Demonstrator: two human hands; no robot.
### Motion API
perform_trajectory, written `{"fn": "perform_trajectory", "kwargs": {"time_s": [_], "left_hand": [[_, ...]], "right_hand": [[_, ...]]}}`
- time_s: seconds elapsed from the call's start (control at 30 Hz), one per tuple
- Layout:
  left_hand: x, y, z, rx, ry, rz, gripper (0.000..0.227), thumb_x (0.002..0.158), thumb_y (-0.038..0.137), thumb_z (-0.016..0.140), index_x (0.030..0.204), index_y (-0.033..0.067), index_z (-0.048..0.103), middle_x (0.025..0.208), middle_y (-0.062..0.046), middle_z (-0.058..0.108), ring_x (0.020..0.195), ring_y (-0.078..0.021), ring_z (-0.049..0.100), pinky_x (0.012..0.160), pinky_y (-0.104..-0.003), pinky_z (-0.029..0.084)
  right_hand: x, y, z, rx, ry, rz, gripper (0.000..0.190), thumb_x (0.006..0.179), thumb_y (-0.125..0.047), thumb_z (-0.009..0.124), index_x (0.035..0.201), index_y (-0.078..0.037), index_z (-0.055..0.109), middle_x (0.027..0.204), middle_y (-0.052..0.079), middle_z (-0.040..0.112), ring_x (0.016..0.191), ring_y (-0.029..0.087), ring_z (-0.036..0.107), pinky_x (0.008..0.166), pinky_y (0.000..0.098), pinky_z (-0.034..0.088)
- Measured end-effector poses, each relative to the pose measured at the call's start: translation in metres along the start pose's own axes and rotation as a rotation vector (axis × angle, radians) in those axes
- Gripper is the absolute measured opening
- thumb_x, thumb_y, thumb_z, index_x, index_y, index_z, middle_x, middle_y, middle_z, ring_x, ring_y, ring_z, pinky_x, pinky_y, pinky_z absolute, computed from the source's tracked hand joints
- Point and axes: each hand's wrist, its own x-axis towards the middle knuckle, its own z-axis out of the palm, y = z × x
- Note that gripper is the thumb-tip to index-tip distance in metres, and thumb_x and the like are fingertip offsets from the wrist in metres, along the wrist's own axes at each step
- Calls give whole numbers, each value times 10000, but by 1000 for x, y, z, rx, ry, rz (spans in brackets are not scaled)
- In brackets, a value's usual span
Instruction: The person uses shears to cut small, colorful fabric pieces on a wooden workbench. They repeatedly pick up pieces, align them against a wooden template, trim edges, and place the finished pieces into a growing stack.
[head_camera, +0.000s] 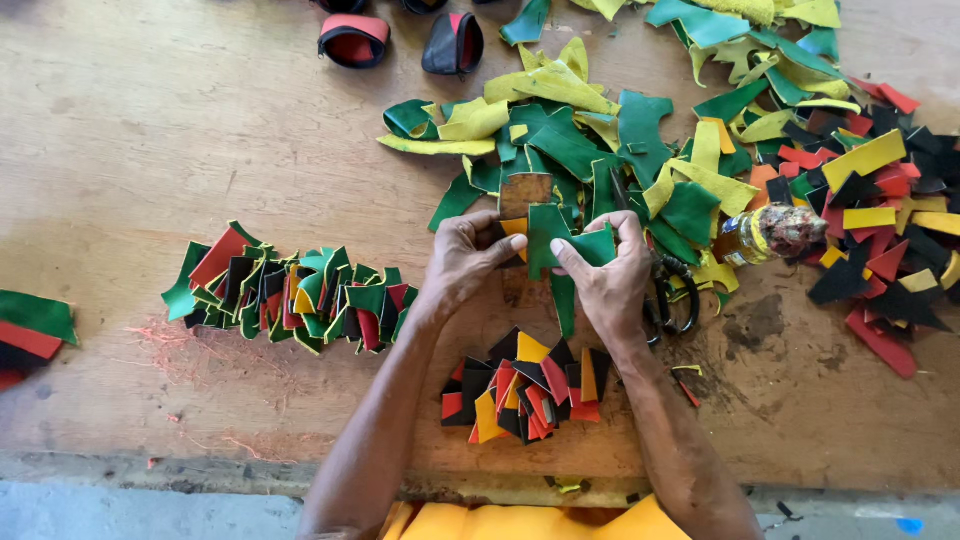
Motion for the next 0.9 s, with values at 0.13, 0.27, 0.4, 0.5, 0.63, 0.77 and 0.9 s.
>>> {"fn": "perform_trajectory", "kwargs": {"time_s": [0.13,0.27,0.4,0.5,0.63,0.77,0.9], "left_hand": [[-1,-3,2,45,22,22,282,895,68,785,1159,-16,734,990,-42,785,858,-54,690,766,-223,595],[0,-2,5,73,50,43,304,862,57,815,1149,-12,741,977,-52,784,833,-57,687,744,-221,590],[-1,1,4,67,94,19,294,838,42,828,1117,2,744,974,-51,786,824,-64,709,762,-220,606],[-2,1,4,-68,102,36,274,841,31,798,1109,10,743,973,-43,785,820,-71,726,772,-241,635],[-2,4,-3,-7,152,32,271,838,27,810,1101,8,742,936,-24,777,786,-54,700,729,-224,604],[-5,9,-6,198,160,70,247,847,28,814,1086,2,757,865,-5,754,727,-31,636,664,-204,548],[-12,13,-4,605,213,35,272,834,54,852,1087,10,763,744,-43,670,655,-68,535,591,-237,460]], "right_hand": [[-1,1,0,12,-8,31,334,865,-65,837,1008,-35,536,935,75,635,816,162,736,608,304,685],[-2,4,-1,29,-24,22,317,872,-75,833,1007,-33,548,966,61,618,848,167,730,626,308,676],[2,9,-4,75,-75,50,245,964,-189,763,1044,-22,603,1026,75,637,890,173,719,641,323,678],[10,10,-13,220,-86,178,283,1029,-315,603,1138,-54,626,1071,120,713,914,177,748,696,314,699],[10,-3,-32,209,-45,212,280,1081,-285,507,1247,-72,582,1207,117,726,1009,158,754,803,291,673],[-13,-24,-64,-323,-50,59,263,991,-137,682,1210,-2,621,1157,145,730,991,206,735,776,306,645],[-41,-35,-90,-680,-34,115,243,956,-114,745,1161,-6,675,1056,142,734,881,222,739,746,332,596]]}}
